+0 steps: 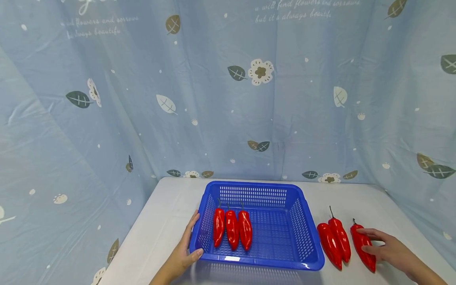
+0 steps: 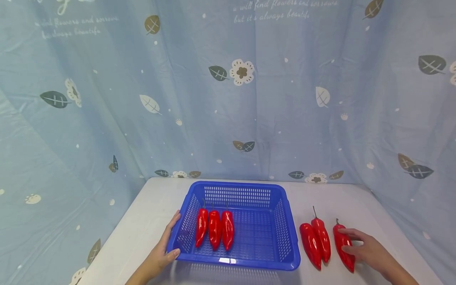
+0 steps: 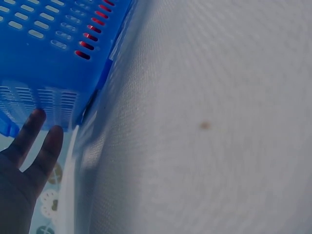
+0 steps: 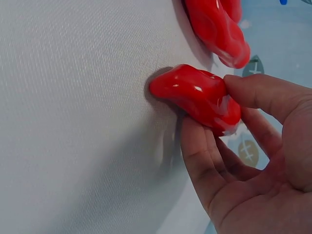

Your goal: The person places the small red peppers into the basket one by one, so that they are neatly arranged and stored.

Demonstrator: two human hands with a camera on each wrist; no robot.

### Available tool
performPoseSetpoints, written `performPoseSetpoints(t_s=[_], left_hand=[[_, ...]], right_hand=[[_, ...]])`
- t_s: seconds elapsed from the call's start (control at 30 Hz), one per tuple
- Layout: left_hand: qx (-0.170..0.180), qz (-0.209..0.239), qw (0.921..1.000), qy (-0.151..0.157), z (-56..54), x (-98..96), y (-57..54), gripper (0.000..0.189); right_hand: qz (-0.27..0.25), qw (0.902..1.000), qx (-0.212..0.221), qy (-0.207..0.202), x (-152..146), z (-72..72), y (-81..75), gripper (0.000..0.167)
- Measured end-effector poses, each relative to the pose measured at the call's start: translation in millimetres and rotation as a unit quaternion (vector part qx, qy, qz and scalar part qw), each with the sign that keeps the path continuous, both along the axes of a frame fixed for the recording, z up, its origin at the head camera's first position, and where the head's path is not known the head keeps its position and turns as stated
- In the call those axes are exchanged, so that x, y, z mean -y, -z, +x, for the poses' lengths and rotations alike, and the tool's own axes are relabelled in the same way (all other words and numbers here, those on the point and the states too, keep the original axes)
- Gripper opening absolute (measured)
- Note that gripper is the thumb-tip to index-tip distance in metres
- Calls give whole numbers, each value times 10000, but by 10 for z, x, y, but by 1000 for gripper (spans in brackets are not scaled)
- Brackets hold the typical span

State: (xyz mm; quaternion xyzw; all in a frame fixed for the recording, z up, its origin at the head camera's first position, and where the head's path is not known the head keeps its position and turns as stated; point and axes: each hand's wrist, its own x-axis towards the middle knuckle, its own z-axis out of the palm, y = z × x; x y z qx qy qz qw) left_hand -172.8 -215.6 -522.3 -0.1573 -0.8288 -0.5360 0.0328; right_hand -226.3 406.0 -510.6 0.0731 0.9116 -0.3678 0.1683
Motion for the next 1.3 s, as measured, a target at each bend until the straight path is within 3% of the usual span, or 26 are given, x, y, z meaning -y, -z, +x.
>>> performPoseSetpoints(t_s=[0.43, 0.97, 1.3], left_hand=[[144, 24, 9999, -59, -5, -15, -9, 92], [186, 1, 9998, -78, 0, -8, -32, 92], [10, 89, 9999, 67, 1, 6, 2, 92]], right_hand=[[-27, 9999, -78, 85, 29, 15, -15, 91], [-81, 9992, -383, -70, 205, 32, -192, 88], [-187, 9992, -358, -49, 303, 78, -271, 86]])
